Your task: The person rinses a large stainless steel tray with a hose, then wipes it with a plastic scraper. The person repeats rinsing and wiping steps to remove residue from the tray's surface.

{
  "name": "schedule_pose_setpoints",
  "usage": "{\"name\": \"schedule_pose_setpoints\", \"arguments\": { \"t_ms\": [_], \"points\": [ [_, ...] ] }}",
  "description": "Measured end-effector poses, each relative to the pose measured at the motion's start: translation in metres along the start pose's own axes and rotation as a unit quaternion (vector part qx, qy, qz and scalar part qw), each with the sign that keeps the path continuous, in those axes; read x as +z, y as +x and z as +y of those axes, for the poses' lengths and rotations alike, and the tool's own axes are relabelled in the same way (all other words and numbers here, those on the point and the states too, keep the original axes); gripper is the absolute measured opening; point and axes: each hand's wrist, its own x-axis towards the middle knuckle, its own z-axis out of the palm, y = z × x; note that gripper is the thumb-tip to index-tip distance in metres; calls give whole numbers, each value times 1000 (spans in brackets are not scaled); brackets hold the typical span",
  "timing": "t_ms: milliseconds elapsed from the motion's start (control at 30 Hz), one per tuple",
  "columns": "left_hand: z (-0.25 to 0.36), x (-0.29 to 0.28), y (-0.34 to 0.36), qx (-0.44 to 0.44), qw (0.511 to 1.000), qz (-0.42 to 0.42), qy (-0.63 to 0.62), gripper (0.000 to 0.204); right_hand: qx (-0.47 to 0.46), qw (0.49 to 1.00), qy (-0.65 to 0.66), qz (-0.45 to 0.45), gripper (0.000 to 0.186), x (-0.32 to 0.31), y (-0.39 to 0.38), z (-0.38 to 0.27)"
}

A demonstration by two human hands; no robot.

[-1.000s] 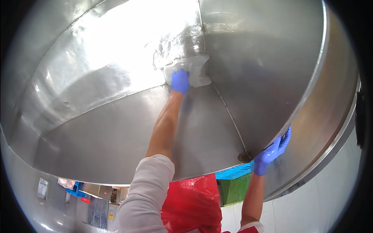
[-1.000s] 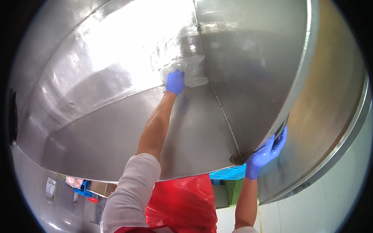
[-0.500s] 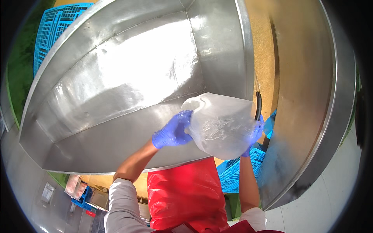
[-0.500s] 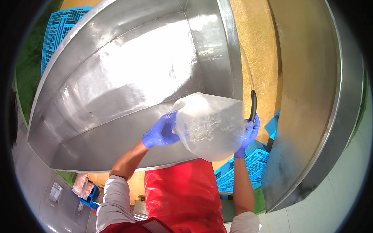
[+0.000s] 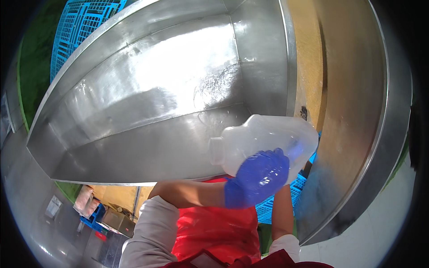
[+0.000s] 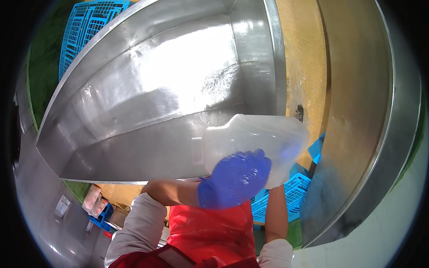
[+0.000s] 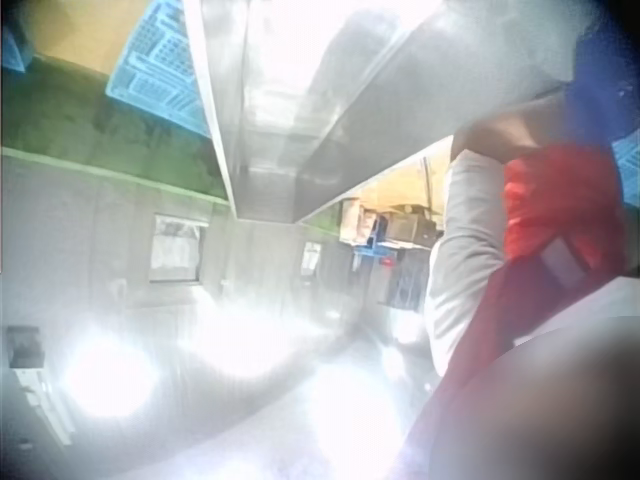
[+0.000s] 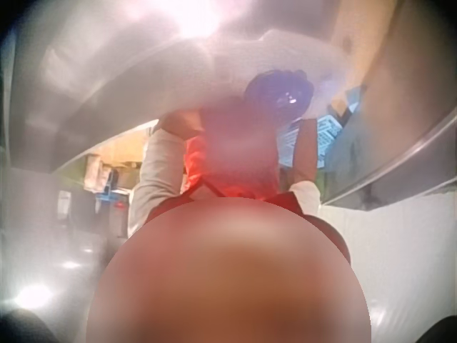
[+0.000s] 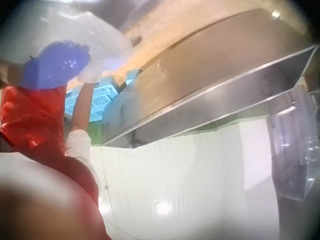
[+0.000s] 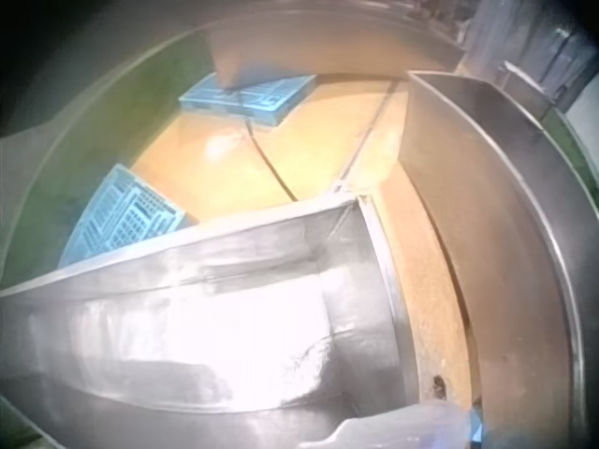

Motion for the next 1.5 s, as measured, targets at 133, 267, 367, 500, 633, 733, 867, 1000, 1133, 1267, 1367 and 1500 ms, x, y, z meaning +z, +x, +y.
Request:
{"name": "schedule_pose_setpoints", "arguments": {
  "t_ms": [133,267,367,500,633,733,867,1000,1133,1267,1367,1500],
  "points": [
    [11,11,-6,-24,999,3,41,31,15,999,9,-30,39,-6,-3,4],
    [-6,19,-32,-44,998,-18,47,36,29,996,44,-73,40,-10,11,12],
    [-90,38,-70,19,994,56,-91,34,-12,997,34,-69,41,-1,27,12],
    [-282,152,-174,-107,977,-50,-179,41,-36,999,-9,-26,40,19,15,-4],
    [-428,244,-290,-382,923,-36,24,30,-94,986,-135,-6,39,30,16,-8],
    [-462,276,-267,-493,858,-88,118,22,-95,969,-226,-26,42,19,17,-8],
    [-442,372,-146,-360,928,-68,75,17,-106,972,-207,-17,42,10,23,7],
    [-367,429,-3,-341,937,4,81,13,-50,990,-131,-32,40,17,20,-1],
    [-336,427,56,-289,957,40,9,16,-45,990,-131,-1,38,19,24,2],
    [-351,379,33,-173,981,-11,-91,22,-64,990,-127,15,36,27,17,-5],
    [-298,294,14,-171,941,17,-291,25,-24,997,-66,34,31,10,12,-2],
    [-240,185,2,-120,876,12,-467,34,-25,997,-75,7,29,17,19,-4]
  ]
}}
